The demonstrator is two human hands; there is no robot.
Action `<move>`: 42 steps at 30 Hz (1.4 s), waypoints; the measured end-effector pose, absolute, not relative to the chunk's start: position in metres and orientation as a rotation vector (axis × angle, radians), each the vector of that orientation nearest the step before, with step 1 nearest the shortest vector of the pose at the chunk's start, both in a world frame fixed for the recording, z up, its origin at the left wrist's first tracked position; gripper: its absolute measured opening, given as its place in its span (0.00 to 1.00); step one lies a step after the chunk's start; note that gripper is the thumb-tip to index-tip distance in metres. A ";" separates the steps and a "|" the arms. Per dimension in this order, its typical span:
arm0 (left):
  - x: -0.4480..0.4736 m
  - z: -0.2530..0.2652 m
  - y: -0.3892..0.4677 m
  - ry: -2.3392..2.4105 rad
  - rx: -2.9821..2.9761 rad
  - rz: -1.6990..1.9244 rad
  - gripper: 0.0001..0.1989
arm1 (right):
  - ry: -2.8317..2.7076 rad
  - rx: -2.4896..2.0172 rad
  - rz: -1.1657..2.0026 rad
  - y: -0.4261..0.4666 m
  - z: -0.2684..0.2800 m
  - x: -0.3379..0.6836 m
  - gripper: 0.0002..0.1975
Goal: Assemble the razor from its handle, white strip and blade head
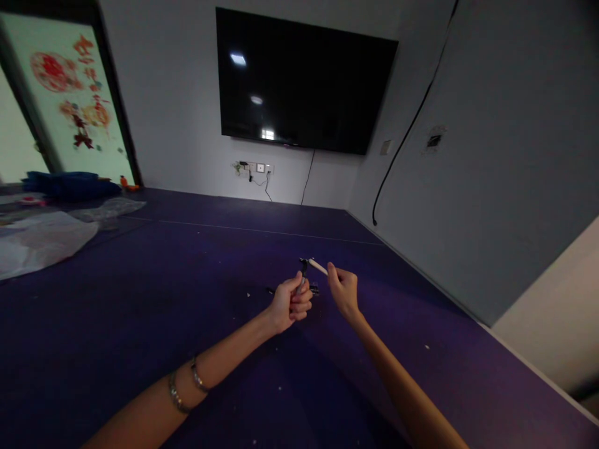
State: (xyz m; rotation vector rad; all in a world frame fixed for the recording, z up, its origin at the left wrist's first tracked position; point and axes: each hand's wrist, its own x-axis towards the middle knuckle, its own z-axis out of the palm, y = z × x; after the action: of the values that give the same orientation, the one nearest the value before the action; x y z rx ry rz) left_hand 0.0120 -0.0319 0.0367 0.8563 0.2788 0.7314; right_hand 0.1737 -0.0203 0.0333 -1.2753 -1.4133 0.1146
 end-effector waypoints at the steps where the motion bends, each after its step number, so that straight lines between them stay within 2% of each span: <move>1: 0.011 0.038 -0.032 0.246 0.816 0.694 0.19 | -1.410 -1.291 0.101 -0.020 0.031 0.174 0.24; 9: 0.008 0.038 -0.035 0.105 0.673 0.543 0.18 | -1.416 -1.239 0.014 -0.022 0.036 0.171 0.22; 17: 0.006 0.034 -0.031 0.071 0.657 0.546 0.19 | -1.441 -1.230 -0.029 -0.021 0.026 0.176 0.22; 31: 0.007 0.041 -0.036 -0.010 0.660 0.480 0.20 | -1.336 -1.173 0.042 -0.023 0.032 0.169 0.24; 37: 0.005 0.046 -0.035 0.078 0.756 0.496 0.20 | -1.348 -1.231 0.080 -0.016 0.016 0.183 0.25; 42: 0.005 0.045 -0.033 0.202 0.840 0.588 0.21 | -1.292 -1.277 0.221 -0.013 0.032 0.193 0.26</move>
State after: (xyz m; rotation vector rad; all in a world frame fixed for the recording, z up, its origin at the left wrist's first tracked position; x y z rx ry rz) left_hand 0.0048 -0.0328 0.0453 0.8397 0.2017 0.5882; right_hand 0.1926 -0.0128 0.0321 -1.2772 -1.2919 0.2206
